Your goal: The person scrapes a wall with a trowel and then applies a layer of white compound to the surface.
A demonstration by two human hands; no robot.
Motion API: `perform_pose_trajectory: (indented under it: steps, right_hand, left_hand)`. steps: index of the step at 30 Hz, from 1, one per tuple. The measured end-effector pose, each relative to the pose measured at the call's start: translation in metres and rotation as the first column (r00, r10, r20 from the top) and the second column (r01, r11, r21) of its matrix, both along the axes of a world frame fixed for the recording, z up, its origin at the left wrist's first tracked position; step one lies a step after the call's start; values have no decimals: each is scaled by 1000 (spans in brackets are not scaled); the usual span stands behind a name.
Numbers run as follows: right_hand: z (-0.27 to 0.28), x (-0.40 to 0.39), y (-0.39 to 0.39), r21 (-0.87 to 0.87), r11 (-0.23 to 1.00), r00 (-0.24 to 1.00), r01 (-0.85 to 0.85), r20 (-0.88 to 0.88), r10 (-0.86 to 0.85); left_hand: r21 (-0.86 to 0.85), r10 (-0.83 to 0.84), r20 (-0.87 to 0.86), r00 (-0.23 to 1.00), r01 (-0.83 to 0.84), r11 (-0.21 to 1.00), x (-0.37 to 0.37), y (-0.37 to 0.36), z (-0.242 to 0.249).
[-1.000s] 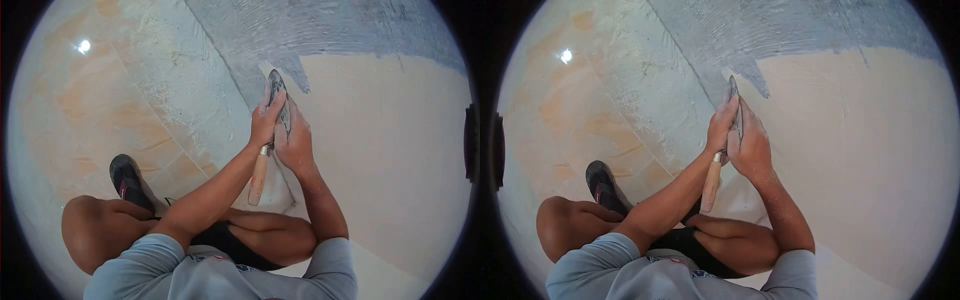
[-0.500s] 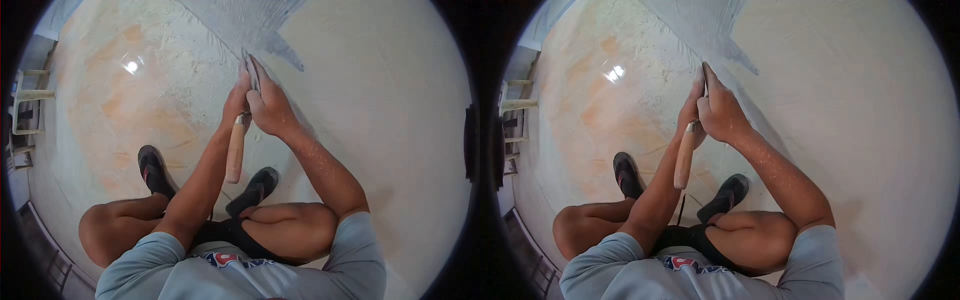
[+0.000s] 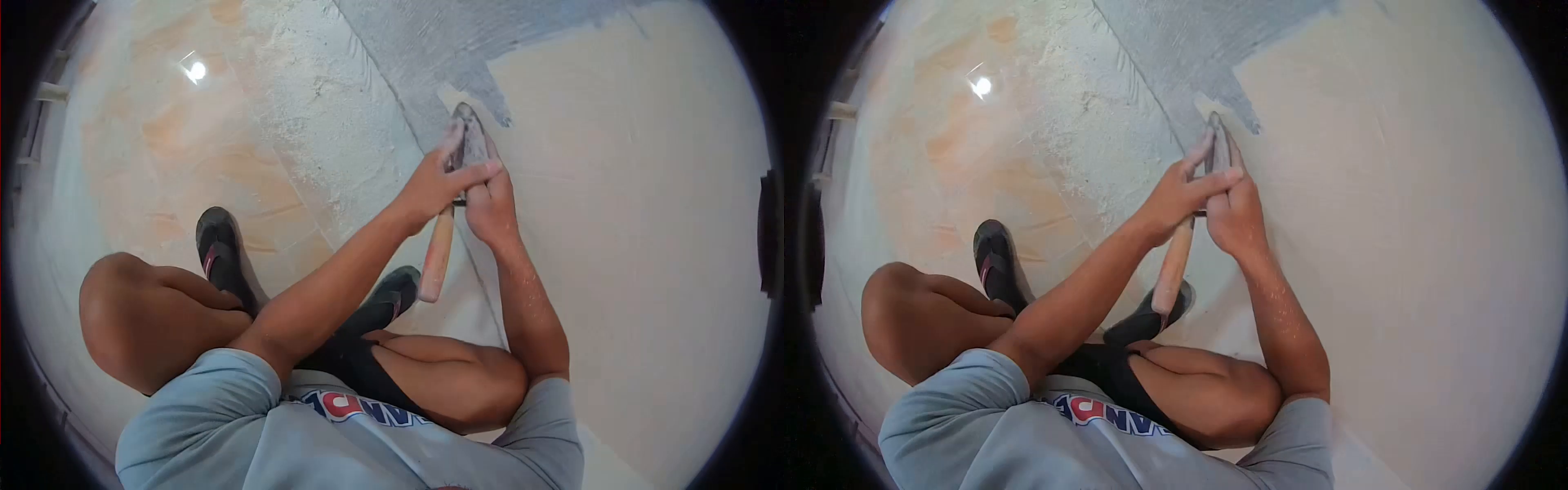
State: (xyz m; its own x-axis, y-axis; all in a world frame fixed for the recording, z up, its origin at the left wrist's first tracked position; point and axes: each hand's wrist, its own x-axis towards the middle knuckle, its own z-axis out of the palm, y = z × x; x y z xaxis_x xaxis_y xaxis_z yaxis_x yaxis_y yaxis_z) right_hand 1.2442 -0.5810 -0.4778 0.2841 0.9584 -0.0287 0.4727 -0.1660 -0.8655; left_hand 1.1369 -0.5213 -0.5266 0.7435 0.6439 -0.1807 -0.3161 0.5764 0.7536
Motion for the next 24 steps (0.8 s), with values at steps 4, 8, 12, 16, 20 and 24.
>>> perform_pose_trajectory:
  steps: [4,8,12,16,20,24]
  right_hand:
    - [25,-4,-8,-121,970,957,209,-181,-228]
    - [44,-15,-7,-76,975,977,209,55,-205]
    - [37,-18,-7,-72,957,948,282,-135,-289]
    - [46,-26,-8,-80,931,932,356,-39,-359]
    - [55,-42,-1,-72,926,924,371,-73,-376]
    - [34,-22,-11,-82,913,916,400,40,-398]
  left_hand:
    - [9,70,7,998,-70,997,15,-6,19]
    - [-21,63,-10,998,-63,998,11,-3,31]
    - [80,77,-32,997,-74,994,8,8,31]
    - [118,94,-47,994,-88,989,10,5,31]
    - [183,115,-68,991,-101,978,4,5,35]
    - [147,131,-62,989,-121,982,12,6,28]
